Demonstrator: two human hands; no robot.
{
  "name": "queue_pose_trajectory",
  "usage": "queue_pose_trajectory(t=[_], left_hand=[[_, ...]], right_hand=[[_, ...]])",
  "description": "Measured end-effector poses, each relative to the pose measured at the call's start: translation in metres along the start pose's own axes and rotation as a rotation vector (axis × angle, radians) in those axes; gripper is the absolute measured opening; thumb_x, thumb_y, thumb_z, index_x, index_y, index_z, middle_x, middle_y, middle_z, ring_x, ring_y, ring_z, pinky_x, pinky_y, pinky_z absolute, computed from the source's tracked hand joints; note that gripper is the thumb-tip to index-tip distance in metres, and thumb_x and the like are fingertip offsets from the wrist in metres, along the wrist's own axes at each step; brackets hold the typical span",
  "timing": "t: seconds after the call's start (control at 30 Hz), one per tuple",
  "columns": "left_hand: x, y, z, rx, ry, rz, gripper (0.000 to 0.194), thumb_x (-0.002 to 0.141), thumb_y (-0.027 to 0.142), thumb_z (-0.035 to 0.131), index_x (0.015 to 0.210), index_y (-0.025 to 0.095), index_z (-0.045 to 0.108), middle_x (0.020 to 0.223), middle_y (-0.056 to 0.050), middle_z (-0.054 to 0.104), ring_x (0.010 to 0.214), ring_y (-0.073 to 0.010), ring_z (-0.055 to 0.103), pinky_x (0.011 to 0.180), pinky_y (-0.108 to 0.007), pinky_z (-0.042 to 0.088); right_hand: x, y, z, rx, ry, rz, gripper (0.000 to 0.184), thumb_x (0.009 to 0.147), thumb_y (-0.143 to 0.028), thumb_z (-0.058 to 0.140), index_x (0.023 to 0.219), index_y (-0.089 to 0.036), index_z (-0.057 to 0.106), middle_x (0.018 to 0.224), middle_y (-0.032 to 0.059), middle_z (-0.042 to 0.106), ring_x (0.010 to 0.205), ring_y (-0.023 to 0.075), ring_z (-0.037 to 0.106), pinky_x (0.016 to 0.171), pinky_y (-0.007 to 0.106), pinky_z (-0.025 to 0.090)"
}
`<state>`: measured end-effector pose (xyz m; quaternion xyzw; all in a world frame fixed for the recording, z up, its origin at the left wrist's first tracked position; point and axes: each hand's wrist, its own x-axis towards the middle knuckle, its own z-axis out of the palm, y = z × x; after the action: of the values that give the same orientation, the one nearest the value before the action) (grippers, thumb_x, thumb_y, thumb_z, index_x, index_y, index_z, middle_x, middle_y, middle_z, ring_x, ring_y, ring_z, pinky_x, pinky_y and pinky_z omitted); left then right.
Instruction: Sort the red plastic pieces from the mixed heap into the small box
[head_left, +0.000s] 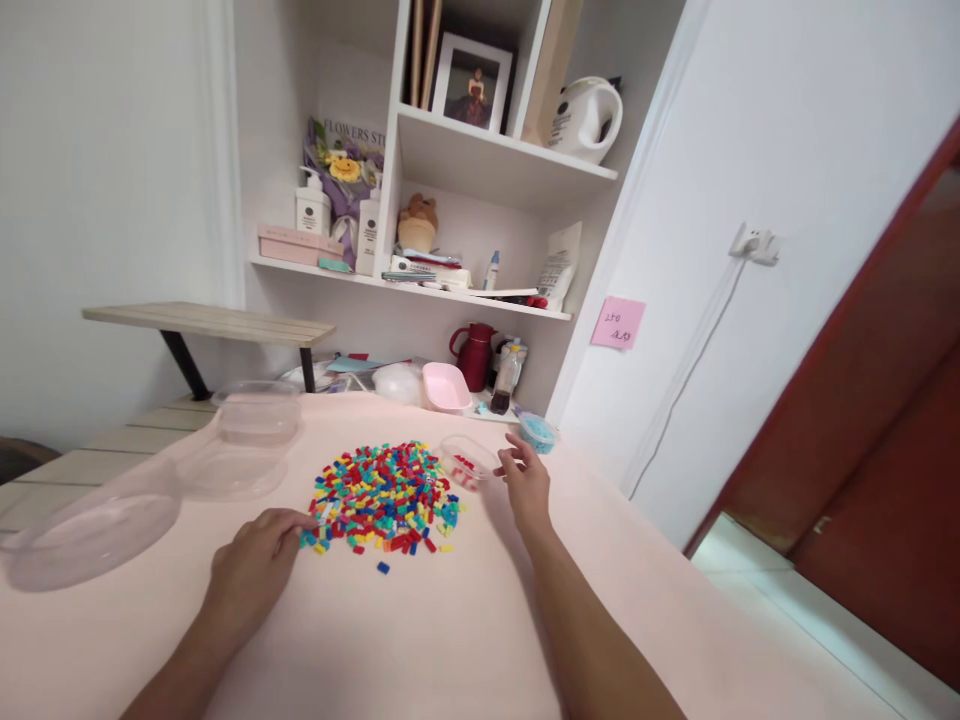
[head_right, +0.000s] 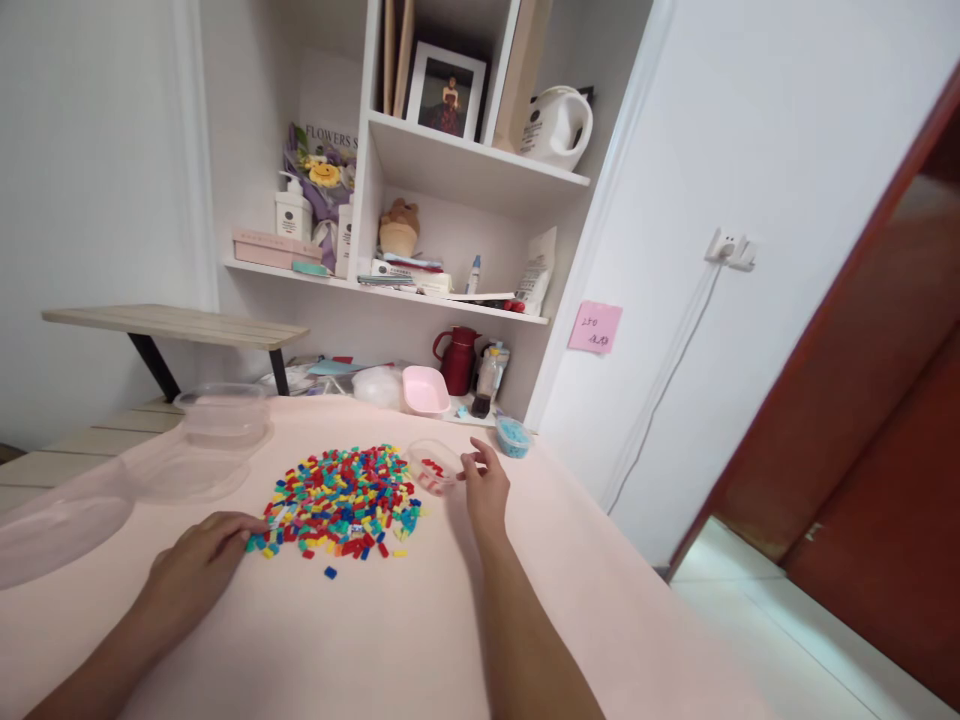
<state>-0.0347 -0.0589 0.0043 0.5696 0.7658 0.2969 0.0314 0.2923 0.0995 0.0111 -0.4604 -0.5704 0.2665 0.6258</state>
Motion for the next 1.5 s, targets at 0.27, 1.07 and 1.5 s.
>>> queue_pose_trajectory(t=[0.27, 1.07, 1.5], left_hand=[[-0.002, 0.001, -0.001, -0.007, -0.005, 0.01, 0.037, 0.087, 0.024, 0.036, 0.094, 0.031, 0.072, 0.111, 0.002, 0.071, 0.109, -0.0214, 0.062, 0.091, -0.036, 0.044], [-0.002, 0.002, -0.001, -0.005, -0.014, 0.003, 0.036, 0.086, 0.023, 0.037, 0.093, 0.03, 0.071, 0.112, 0.002, 0.07, 0.11, -0.0216, 0.06, 0.093, -0.038, 0.042], [0.0, -0.003, 0.003, 0.007, 0.002, 0.011, 0.038, 0.087, 0.025, 0.036, 0.099, 0.031, 0.072, 0.111, 0.002, 0.071, 0.109, -0.0214, 0.061, 0.091, -0.036, 0.044]], right_hand=[[-0.02, -0.025, 0.0, 0.067, -0.223, -0.022, 0.036, 0.083, -0.047, 0.056, 0.098, -0.017, 0.069, 0.064, -0.0018, 0.057, 0.047, 0.0107, 0.049, 0.047, 0.024, 0.042], [-0.052, -0.035, 0.018, -0.433, -0.956, -0.409, 0.025, 0.069, -0.042, 0.079, 0.079, -0.022, 0.07, 0.084, 0.0002, 0.064, 0.073, 0.0134, 0.055, 0.066, 0.023, 0.041], [-0.042, -0.03, 0.014, -0.325, -0.954, -0.349, 0.01, 0.078, -0.018, 0.067, 0.082, -0.022, 0.075, 0.083, 0.0016, 0.069, 0.081, 0.0158, 0.061, 0.074, 0.024, 0.045]])
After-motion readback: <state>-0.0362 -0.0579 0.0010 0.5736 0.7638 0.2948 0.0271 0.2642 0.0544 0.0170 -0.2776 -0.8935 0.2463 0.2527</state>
